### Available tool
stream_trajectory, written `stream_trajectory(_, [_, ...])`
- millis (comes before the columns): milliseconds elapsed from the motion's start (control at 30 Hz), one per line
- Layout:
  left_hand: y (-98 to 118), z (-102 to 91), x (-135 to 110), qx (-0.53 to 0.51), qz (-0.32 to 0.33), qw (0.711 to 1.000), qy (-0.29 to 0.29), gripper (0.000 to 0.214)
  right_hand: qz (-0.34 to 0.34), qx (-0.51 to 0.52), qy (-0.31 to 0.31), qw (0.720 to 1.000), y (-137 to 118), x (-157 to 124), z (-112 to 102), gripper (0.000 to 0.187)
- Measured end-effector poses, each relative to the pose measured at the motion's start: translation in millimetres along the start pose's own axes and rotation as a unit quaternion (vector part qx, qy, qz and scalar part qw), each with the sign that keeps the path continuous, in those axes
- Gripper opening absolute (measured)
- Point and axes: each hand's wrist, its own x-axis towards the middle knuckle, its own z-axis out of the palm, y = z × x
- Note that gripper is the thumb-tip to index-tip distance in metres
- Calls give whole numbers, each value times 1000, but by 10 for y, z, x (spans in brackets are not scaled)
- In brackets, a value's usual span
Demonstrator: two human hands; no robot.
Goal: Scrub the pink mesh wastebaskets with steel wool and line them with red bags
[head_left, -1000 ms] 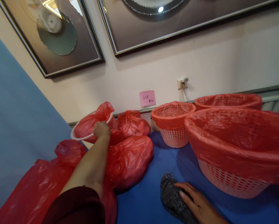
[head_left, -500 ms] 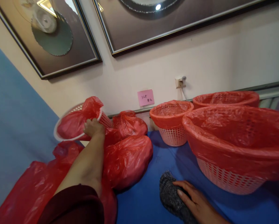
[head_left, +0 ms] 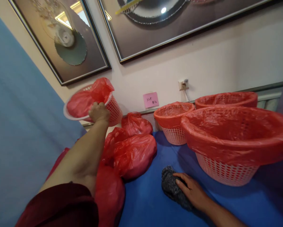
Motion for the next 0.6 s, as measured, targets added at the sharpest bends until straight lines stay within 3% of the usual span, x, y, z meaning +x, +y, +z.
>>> stream_trajectory(167, [90, -791, -95, 14, 58, 998, 10, 31, -13, -1, 7, 1000, 0, -13, -25, 54])
stream_trajectory(333, [-26, -1537, -778, 12, 168, 986, 19, 27, -35, -23, 20, 999, 15, -46, -1, 49])
stream_trajectory(467, [-151, -1835, -1544, -34, 249, 968, -8, 28, -64, -83, 100, 989, -125, -111, 78, 42])
stream_trajectory(600, [-170, -1902, -2204, -113, 344, 926, -107, 23, -206, -112, 239, 942, -583, -311, 51, 47])
